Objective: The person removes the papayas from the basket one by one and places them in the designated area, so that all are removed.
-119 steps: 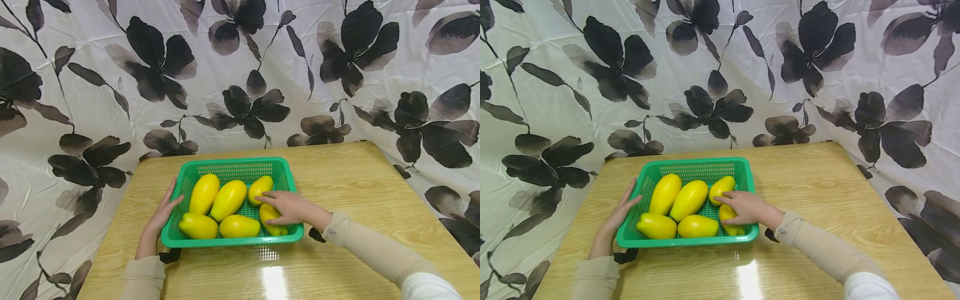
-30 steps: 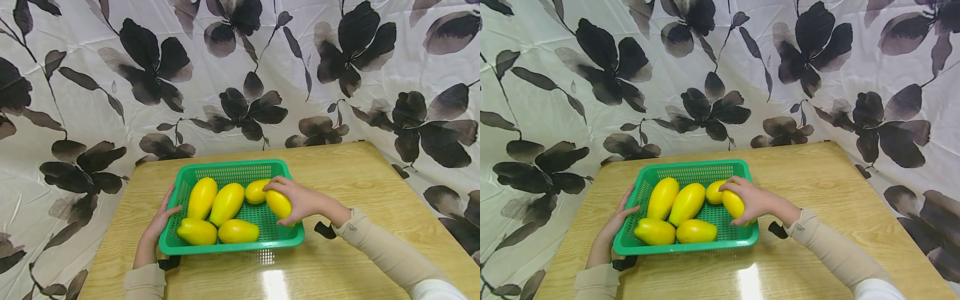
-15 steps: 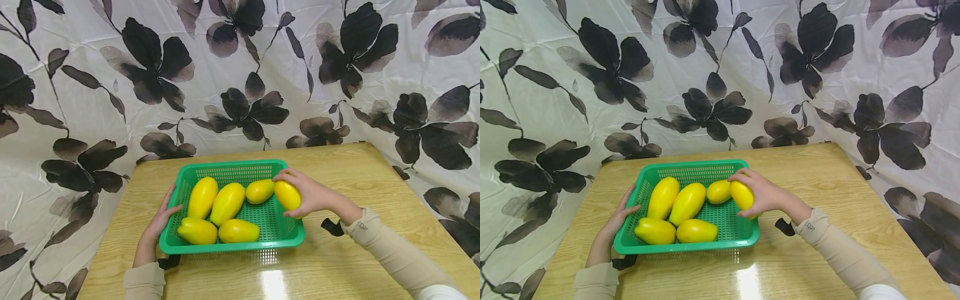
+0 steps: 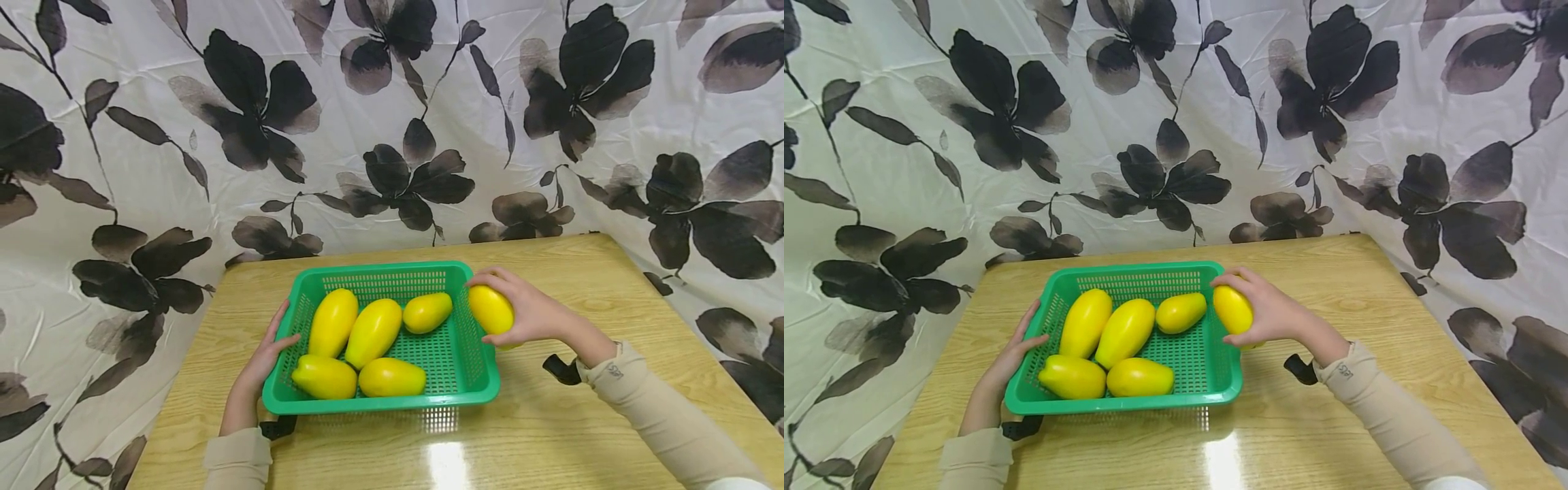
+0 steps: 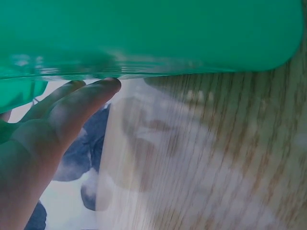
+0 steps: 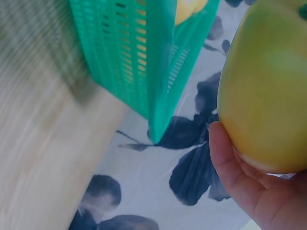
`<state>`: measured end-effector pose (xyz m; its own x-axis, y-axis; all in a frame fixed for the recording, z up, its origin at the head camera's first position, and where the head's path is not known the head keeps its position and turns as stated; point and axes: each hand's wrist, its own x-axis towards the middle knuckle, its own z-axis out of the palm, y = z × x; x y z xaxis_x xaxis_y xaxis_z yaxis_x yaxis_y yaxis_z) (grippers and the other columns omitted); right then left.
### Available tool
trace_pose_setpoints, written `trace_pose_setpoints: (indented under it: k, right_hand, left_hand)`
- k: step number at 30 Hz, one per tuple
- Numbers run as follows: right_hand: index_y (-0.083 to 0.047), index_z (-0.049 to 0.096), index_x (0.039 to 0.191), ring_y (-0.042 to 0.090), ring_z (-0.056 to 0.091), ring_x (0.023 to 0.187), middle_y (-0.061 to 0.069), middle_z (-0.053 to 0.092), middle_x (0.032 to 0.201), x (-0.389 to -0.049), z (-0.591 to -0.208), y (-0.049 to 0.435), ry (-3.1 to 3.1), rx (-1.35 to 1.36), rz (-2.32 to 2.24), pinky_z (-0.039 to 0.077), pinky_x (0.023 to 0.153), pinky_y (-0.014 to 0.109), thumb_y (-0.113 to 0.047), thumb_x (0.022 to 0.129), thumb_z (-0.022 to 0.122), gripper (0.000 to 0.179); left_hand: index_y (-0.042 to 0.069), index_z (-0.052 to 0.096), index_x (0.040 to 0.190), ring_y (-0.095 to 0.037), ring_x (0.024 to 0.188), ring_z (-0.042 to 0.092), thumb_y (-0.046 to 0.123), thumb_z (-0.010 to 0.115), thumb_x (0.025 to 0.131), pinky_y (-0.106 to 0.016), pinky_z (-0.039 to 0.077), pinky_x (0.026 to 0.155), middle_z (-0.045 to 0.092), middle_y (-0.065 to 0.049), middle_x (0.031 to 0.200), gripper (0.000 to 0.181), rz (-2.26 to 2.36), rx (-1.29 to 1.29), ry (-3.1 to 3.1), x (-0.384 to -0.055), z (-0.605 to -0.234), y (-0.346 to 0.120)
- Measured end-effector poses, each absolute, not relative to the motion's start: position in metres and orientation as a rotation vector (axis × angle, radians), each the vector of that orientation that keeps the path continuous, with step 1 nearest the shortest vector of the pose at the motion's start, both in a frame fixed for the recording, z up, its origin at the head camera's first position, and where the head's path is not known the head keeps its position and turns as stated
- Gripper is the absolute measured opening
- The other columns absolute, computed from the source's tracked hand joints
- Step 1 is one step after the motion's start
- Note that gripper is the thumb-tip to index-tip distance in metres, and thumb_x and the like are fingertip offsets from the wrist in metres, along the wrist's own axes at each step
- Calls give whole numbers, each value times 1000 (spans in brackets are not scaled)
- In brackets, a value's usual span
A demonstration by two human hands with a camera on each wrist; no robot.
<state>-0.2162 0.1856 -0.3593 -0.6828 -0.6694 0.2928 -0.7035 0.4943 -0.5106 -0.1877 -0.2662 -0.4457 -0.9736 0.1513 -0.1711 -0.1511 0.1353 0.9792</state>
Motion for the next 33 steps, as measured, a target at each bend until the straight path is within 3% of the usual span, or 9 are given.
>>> trace_pose_setpoints:
  k: [12,33]
  right_hand:
    - [-16,48,123,23,49,95,5,44,120,-220,-365,205,-2668,1105,955,48,67,33,-20,54,84,78]
    - [-12,48,123,30,51,94,12,42,121,-236,-378,227,-2682,982,931,48,67,40,-19,55,84,78]
  left_hand:
    - [29,-3,148,-33,134,13,12,42,95,-51,21,102,-7,-5,153,71,1927,9,2183,-188,-444,-266]
    - [29,-3,148,-33,134,12,12,43,95,-51,21,102,-7,-6,153,72,1930,19,2182,-188,-446,-267]
